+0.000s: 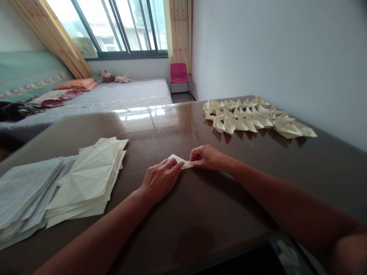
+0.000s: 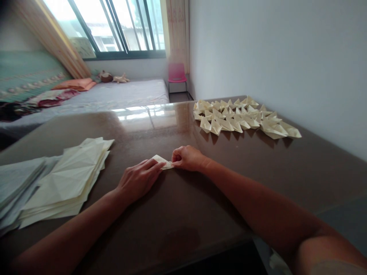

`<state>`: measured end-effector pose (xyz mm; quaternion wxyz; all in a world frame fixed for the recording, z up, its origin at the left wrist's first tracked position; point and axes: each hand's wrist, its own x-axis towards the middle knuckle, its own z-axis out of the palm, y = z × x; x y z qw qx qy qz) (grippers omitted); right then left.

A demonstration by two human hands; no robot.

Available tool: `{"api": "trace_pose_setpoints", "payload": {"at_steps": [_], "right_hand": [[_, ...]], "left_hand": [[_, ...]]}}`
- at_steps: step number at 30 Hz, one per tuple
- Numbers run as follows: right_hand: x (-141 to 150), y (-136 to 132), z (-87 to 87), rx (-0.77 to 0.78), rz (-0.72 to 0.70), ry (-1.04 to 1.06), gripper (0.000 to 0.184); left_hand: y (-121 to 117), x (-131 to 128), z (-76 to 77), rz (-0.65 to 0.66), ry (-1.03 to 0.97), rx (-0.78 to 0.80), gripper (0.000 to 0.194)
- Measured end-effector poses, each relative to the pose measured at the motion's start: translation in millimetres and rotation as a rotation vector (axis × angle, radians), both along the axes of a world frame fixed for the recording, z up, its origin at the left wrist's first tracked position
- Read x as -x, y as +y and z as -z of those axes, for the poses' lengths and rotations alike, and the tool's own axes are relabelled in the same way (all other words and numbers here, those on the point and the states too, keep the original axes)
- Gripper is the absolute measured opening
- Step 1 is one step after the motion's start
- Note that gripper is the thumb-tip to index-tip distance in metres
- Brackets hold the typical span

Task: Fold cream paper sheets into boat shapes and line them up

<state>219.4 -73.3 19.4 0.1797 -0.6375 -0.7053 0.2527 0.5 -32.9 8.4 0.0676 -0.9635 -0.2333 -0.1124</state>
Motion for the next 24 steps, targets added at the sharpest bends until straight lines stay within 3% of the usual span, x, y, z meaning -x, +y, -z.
{"api": "trace_pose_setpoints", "payload": {"at_steps": [5,12,18,24], "right_hand": [[4.7,-5.4,-5.8,-0.117,-0.064,-0.129,0.01],[3.5,-11.2,-17.4,-0.28,-0.357,-0.444,0.019],[-1.3,-12.3,-19.8,-0.313,-0.46,-0.443,0.017],[-3.3,-16.2,-25.9,-0.251,-0.502,-0.413,0.02]], "left_hand": [[1.0,-2.4,-0.5,-0.044,0.023,0.063,0.031],[0.4,-5.2,-2.7,-0.082,0.034,0.115,0.031],[-0.2,-5.2,-2.2,-0.101,0.042,0.111,0.031],[-0.9,-5.6,-3.0,-0.113,0.05,0.137,0.032]]}}
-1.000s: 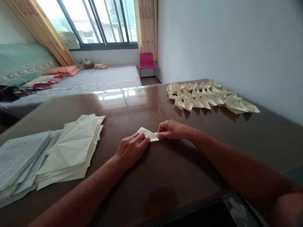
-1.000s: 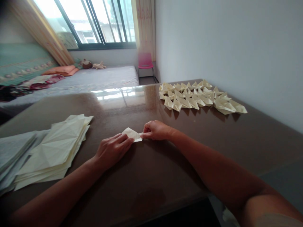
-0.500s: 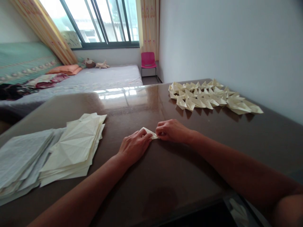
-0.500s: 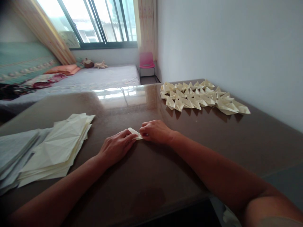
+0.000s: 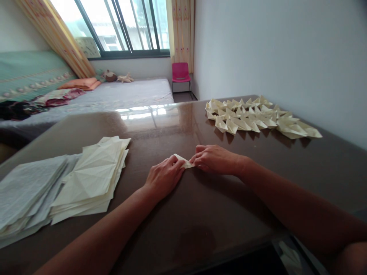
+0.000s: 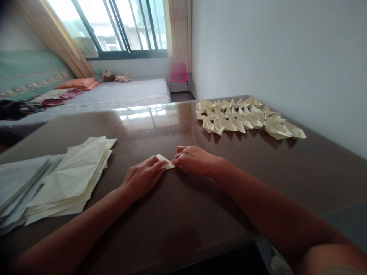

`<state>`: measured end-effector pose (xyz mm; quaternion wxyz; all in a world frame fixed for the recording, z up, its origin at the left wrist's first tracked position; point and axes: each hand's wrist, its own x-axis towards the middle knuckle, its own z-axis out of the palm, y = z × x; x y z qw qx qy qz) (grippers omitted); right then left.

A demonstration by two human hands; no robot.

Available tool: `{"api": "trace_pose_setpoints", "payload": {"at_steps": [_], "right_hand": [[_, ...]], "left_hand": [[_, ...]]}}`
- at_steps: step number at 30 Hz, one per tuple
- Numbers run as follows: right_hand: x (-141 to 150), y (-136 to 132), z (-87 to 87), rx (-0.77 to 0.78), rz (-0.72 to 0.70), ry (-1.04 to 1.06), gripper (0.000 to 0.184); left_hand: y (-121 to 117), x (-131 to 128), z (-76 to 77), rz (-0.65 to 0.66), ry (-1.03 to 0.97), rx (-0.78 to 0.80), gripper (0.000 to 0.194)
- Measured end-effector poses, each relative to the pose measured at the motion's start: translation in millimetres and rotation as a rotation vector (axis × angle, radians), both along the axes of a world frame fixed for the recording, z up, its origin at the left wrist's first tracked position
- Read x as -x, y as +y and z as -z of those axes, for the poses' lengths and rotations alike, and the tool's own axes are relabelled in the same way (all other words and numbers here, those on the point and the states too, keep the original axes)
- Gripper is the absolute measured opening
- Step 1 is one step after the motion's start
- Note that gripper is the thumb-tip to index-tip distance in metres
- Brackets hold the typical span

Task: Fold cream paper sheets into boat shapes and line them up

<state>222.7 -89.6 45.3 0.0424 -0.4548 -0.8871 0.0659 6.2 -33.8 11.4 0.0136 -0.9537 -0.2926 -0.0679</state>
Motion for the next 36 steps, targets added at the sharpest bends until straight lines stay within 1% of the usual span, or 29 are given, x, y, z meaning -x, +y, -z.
{"api": "trace_pose_setpoints", "payload": {"at_steps": [8,11,14,15,18,20,24,26,28,30,31,33,36], "right_hand": [[2.1,-3.1,-2.7,-0.018,-0.038,0.041,0.016],[1.6,-3.7,-1.8,0.035,0.062,0.099,0.015],[2.7,0.3,6.7,0.094,0.211,0.241,0.034],[3.6,2.7,11.0,0.102,0.254,0.295,0.035],[6.8,10.8,23.9,0.099,0.37,0.425,0.018],[8.7,14.5,29.1,0.111,0.413,0.456,0.012],[11.9,15.9,31.7,0.103,0.462,0.407,0.011],[13.4,15.0,31.8,0.054,0.466,0.371,0.013],[14.8,14.1,32.1,-0.004,0.441,0.34,0.013],[16.0,13.4,32.1,-0.038,0.405,0.309,0.008],[16.5,13.1,31.8,-0.04,0.393,0.295,0.005],[17.4,12.5,30.8,-0.029,0.388,0.278,0.007],[18.1,11.5,28.8,0.001,0.402,0.279,0.01]], "left_hand": [[0.1,-0.2,2.2,-0.014,-0.002,-0.023,0.032],[0.0,0.1,2.8,-0.01,-0.005,-0.025,0.031],[0.3,0.0,3.7,-0.015,-0.019,-0.012,0.032],[0.6,0.0,4.1,-0.019,-0.026,-0.005,0.034],[1.3,0.9,4.9,-0.033,-0.066,0.013,0.042],[1.5,2.2,4.5,-0.028,-0.095,0.019,0.044],[2.1,4.6,2.3,0.038,-0.068,0.008,0.029],[4.1,4.9,2.1,0.082,-0.048,-0.008,0.03],[8.3,4.5,3.7,0.116,-0.074,-0.037,0.03],[14.4,3.3,7.2,0.129,-0.129,-0.075,0.031],[17.8,2.7,9.4,0.134,-0.151,-0.085,0.034],[23.9,1.5,13.4,0.16,-0.149,-0.066,0.041],[29.2,0.9,16.2,0.202,-0.102,-0.027,0.042]]}}
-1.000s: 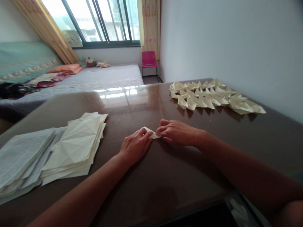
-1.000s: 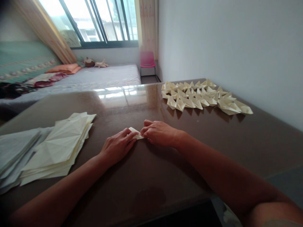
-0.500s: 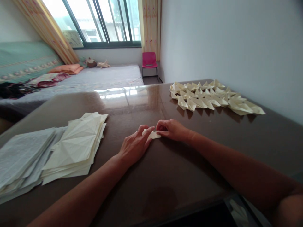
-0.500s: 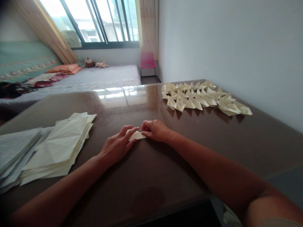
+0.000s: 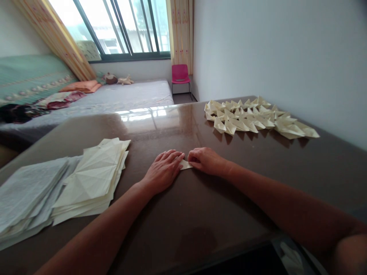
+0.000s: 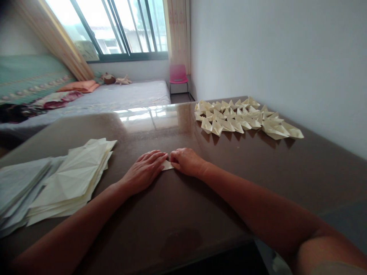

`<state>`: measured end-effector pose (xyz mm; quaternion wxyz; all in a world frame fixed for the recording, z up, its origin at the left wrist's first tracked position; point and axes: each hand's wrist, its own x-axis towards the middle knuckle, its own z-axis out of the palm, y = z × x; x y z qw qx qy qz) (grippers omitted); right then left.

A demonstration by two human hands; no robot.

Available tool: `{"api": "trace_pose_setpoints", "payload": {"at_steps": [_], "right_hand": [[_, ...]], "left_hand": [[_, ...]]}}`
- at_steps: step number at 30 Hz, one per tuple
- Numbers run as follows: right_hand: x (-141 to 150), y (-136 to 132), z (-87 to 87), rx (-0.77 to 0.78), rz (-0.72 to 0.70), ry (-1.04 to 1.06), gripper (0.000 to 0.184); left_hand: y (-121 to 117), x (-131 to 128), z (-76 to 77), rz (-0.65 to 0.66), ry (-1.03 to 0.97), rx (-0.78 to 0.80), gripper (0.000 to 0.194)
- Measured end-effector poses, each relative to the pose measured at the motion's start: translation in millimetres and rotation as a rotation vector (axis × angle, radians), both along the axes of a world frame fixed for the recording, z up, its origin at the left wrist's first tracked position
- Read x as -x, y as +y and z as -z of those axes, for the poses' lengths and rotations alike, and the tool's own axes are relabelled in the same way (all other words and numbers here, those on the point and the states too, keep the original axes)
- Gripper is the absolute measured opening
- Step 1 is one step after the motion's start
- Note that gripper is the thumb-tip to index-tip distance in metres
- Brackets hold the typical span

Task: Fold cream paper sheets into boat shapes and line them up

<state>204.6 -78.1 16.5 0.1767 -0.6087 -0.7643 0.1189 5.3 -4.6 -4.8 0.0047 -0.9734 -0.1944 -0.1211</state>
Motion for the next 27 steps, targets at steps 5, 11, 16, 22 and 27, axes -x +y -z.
{"api": "trace_pose_setpoints", "payload": {"at_steps": [5,11,16,22,27], "right_hand": [[-0.2,-1.1,0.2,0.013,0.012,0.021,0.011],[-0.3,-1.3,1.5,0.019,0.02,0.025,0.012],[-0.3,-1.9,1.1,0.023,0.011,0.019,0.011],[0.0,-2.0,2.3,0.018,-0.007,0.019,0.012],[0.8,-2.8,3.4,0.026,0.0,0.021,0.015]], "left_hand": [[-0.5,-0.3,-1.9,-0.015,-0.021,-0.016,0.038],[-3.8,-0.8,-4.9,-0.088,-0.007,0.011,0.037],[-4.1,0.7,-11.9,-0.113,-0.004,0.022,0.041],[-3.9,-0.1,-15.4,-0.146,-0.021,0.108,0.038],[0.4,-2.3,-9.9,-0.197,-0.066,0.208,0.039]]}}
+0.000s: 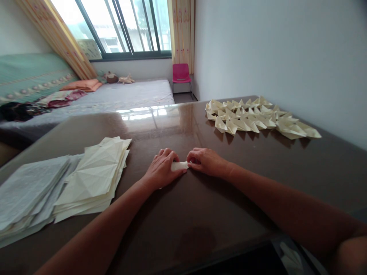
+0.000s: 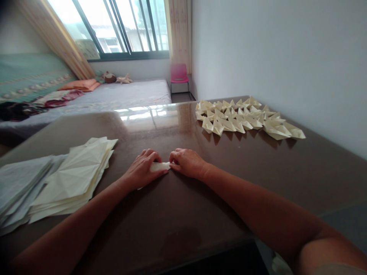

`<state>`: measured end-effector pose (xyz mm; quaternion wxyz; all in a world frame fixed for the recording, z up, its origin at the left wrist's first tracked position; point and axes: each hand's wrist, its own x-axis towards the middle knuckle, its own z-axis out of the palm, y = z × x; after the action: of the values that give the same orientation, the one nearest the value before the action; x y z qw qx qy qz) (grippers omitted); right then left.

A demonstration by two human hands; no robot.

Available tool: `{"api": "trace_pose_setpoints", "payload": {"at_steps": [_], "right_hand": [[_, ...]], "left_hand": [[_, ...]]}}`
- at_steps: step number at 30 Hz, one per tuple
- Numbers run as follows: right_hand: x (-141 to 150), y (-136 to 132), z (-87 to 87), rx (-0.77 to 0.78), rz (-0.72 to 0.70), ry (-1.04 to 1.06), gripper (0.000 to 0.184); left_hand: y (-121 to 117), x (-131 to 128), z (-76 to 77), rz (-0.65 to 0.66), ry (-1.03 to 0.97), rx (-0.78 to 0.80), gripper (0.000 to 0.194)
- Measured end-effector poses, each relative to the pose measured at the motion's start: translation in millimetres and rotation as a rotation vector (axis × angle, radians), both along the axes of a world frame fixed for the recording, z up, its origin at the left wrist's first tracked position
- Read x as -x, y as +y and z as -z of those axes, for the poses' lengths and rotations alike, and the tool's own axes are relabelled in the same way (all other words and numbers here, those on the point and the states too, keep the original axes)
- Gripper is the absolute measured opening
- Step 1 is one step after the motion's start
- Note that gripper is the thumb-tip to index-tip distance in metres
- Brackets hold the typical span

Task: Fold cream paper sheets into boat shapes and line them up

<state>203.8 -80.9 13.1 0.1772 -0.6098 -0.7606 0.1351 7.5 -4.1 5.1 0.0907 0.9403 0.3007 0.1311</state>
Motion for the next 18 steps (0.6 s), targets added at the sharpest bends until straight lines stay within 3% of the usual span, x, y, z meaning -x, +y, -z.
{"api": "trace_pose_setpoints", "payload": {"at_steps": [6,10,14,18], "right_hand": [[-0.9,0.4,1.2,0.003,-0.012,0.057,0.016],[-1.4,3.3,0.5,0.035,-0.044,0.109,0.016],[0.3,5.1,-1.5,0.057,-0.04,0.061,0.017],[-2.0,8.2,-1.4,0.079,0.089,-0.001,0.022]], "left_hand": [[-1.4,-0.1,0.6,-0.036,-0.06,0.098,0.039],[-5.5,0.2,0.2,-0.022,-0.077,0.082,0.034],[-6.8,3.1,-1.1,0.039,-0.104,-0.053,0.038],[-9.8,8.6,-5.2,0.031,-0.176,-0.275,0.036]]}}
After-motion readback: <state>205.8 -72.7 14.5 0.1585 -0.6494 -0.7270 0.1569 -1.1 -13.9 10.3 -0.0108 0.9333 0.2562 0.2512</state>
